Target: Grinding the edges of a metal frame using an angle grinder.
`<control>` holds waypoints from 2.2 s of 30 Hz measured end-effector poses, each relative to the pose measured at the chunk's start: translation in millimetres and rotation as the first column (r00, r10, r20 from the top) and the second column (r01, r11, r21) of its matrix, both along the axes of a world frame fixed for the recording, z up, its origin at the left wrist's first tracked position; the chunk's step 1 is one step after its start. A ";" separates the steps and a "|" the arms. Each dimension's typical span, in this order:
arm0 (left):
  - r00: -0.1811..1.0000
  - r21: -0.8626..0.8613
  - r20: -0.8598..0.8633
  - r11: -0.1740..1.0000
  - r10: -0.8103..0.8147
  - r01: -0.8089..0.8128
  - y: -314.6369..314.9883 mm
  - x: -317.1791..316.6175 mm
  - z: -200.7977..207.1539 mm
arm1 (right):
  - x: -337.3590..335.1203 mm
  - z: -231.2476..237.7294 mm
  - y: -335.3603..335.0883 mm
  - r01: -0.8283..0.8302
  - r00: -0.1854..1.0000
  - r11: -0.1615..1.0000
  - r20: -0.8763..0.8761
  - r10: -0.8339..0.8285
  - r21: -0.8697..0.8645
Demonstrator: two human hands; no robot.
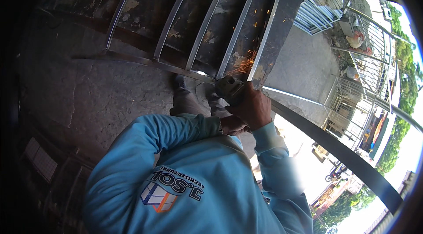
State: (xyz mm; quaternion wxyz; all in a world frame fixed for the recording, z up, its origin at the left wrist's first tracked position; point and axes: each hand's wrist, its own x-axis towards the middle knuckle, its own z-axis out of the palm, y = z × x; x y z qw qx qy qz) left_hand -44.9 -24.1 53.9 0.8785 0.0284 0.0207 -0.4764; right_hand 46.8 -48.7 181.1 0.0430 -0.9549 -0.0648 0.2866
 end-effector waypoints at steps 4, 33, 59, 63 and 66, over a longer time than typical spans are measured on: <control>0.998 -0.011 -0.014 0.998 0.066 -0.066 4.6 -0.2 1.4 | 4.4 4.6 12.1 -0.029 1.000 0.999 0.001 0.029 -0.025; 1.000 -0.019 0.006 1.000 0.020 -0.020 5.2 0.1 2.3 | 2.9 0.8 14.1 -0.033 0.999 0.998 -0.008 0.033 -0.055; 0.998 -0.009 0.039 0.999 -0.039 0.039 23.1 -0.7 12.4 | -2.3 5.6 23.5 0.074 0.997 0.993 -0.007 -0.075 -0.093; 0.998 -0.050 0.002 0.997 -0.057 0.057 23.2 2.9 11.8 | 4.8 8.4 32.5 0.094 0.994 0.987 -0.035 -0.100 -0.130; 0.996 -0.071 -0.002 0.994 -0.086 0.086 17.4 -1.1 12.4 | 0.8 7.1 23.7 0.059 0.998 0.990 -0.013 -0.061 -0.126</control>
